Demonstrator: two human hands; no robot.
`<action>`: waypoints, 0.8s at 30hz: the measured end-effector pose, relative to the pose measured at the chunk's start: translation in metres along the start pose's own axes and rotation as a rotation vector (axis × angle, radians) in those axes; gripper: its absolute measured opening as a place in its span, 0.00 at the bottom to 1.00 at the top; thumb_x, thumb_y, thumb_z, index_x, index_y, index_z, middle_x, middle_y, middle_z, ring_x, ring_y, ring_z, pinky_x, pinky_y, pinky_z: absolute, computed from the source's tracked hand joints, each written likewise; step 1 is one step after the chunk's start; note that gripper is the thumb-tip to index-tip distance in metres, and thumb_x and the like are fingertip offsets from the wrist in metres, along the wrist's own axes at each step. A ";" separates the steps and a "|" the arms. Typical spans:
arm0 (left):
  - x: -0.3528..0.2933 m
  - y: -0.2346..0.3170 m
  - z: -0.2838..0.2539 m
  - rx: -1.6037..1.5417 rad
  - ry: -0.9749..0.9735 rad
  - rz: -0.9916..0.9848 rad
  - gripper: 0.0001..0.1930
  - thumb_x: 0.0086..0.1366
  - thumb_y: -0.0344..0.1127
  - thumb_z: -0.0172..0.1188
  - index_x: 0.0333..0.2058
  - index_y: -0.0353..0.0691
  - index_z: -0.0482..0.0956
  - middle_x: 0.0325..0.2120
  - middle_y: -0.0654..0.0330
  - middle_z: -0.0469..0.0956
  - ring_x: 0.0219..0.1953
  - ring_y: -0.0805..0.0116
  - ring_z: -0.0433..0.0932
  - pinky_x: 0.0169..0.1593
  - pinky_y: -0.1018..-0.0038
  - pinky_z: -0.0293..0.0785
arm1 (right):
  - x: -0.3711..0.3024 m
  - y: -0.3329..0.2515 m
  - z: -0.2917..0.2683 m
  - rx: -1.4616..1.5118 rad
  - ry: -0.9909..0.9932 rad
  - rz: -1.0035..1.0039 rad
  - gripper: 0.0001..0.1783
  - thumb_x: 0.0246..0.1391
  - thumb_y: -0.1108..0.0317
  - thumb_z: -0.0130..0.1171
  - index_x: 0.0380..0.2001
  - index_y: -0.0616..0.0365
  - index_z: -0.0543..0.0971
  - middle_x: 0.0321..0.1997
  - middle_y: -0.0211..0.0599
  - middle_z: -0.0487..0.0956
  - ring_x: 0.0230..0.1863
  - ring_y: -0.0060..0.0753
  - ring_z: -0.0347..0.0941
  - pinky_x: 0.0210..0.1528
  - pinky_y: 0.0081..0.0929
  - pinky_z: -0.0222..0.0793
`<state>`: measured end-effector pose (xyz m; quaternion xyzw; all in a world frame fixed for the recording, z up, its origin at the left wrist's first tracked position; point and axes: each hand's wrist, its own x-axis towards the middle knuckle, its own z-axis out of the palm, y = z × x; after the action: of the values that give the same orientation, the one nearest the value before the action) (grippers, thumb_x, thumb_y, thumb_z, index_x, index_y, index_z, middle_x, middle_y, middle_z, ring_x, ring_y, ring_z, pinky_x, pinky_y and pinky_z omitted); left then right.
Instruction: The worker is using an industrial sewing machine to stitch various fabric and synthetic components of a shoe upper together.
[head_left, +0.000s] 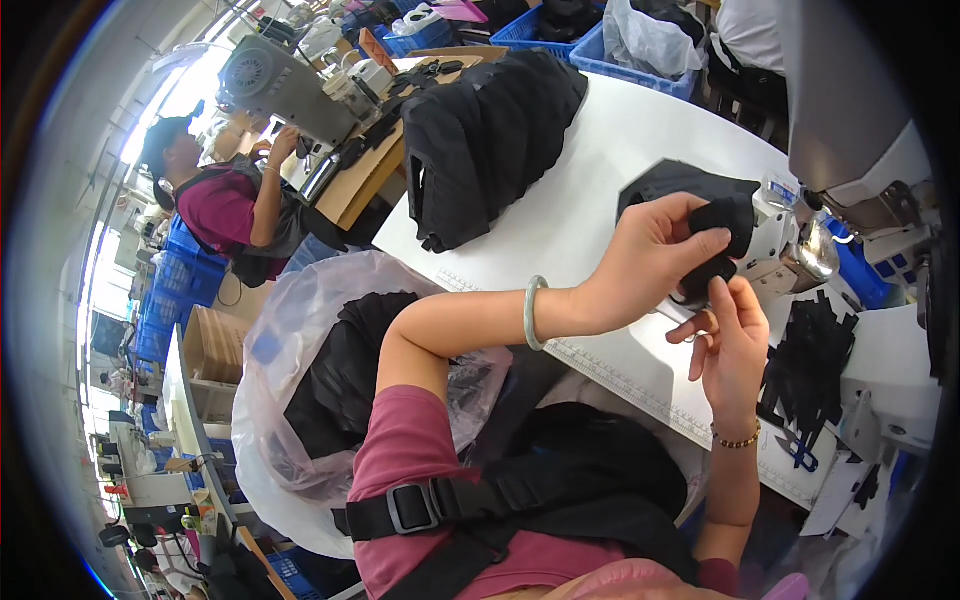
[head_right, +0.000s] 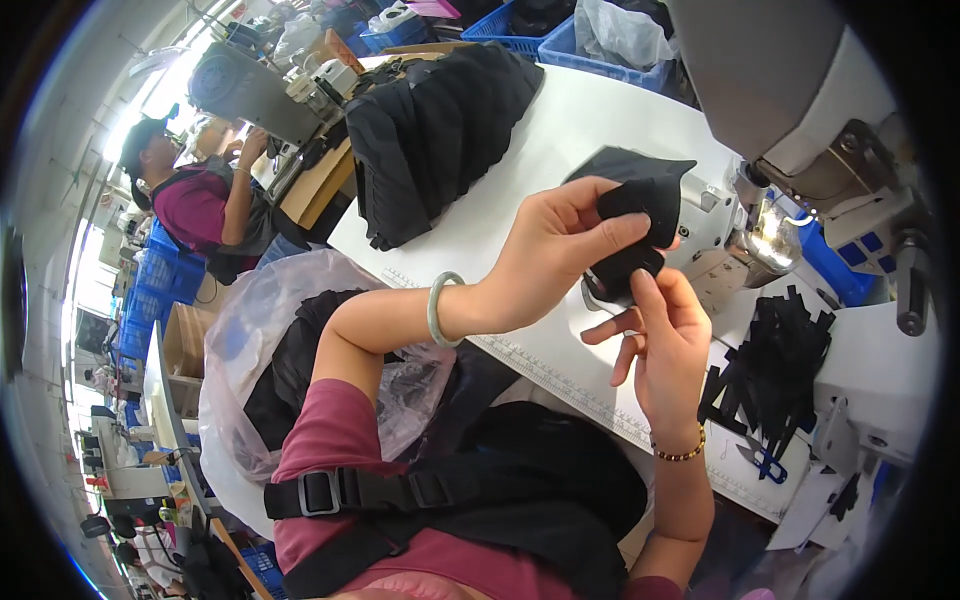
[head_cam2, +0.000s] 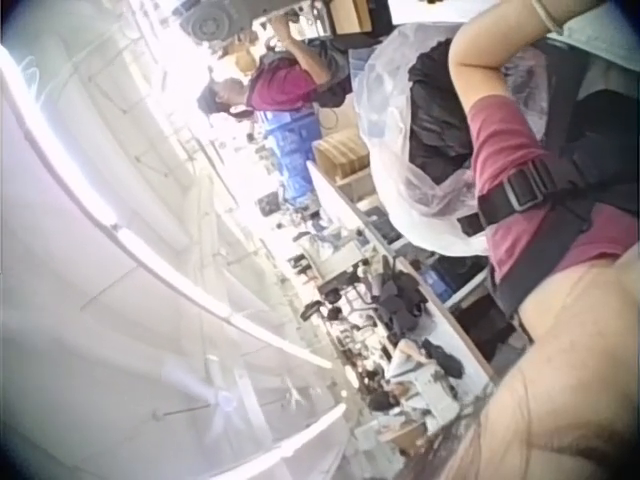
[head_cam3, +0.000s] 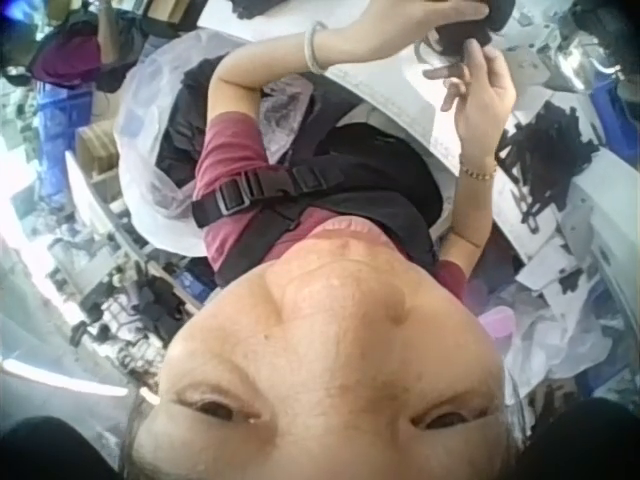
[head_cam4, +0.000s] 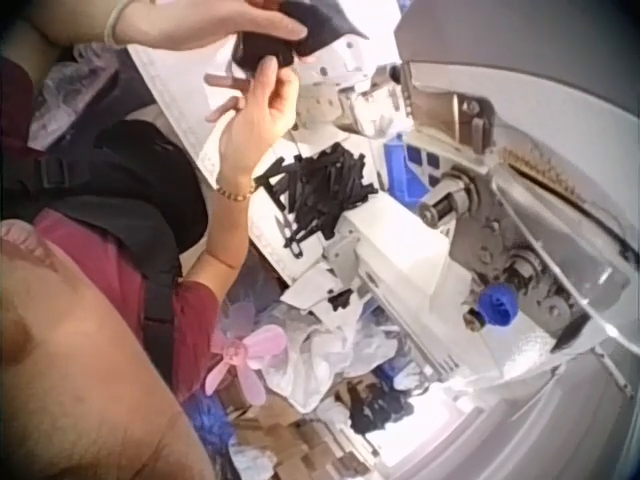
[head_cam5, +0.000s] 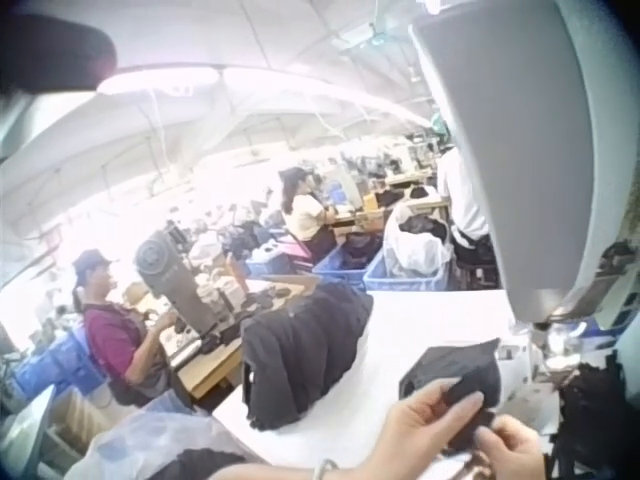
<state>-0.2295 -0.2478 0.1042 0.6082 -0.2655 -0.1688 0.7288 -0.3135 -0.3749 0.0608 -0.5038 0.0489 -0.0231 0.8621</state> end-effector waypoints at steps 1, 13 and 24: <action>-0.001 0.003 0.002 -0.033 -0.028 0.018 0.09 0.61 0.31 0.57 0.36 0.31 0.74 0.30 0.61 0.78 0.30 0.82 0.74 0.31 0.85 0.69 | -0.004 -0.001 0.000 0.007 0.030 -0.098 0.11 0.62 0.66 0.47 0.38 0.66 0.70 0.33 0.39 0.77 0.22 0.31 0.78 0.10 0.15 0.67; 0.054 -0.016 0.018 0.656 -0.036 0.596 0.08 0.59 0.29 0.55 0.28 0.30 0.69 0.23 0.56 0.67 0.24 0.65 0.67 0.28 0.74 0.63 | -0.009 -0.028 -0.027 -0.308 0.322 -0.380 0.10 0.59 0.66 0.51 0.33 0.65 0.72 0.20 0.35 0.73 0.10 0.17 0.66 0.13 0.12 0.58; 0.088 -0.019 0.038 0.259 -0.270 0.151 0.09 0.65 0.30 0.48 0.34 0.29 0.74 0.19 0.63 0.72 0.21 0.77 0.70 0.27 0.80 0.68 | -0.002 -0.031 -0.037 -0.217 0.315 -0.513 0.10 0.60 0.68 0.48 0.31 0.65 0.72 0.13 0.35 0.73 0.09 0.18 0.65 0.17 0.13 0.60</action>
<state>-0.1799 -0.3321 0.1066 0.6471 -0.4251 -0.1584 0.6128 -0.3191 -0.4224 0.0700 -0.5791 0.0555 -0.3120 0.7511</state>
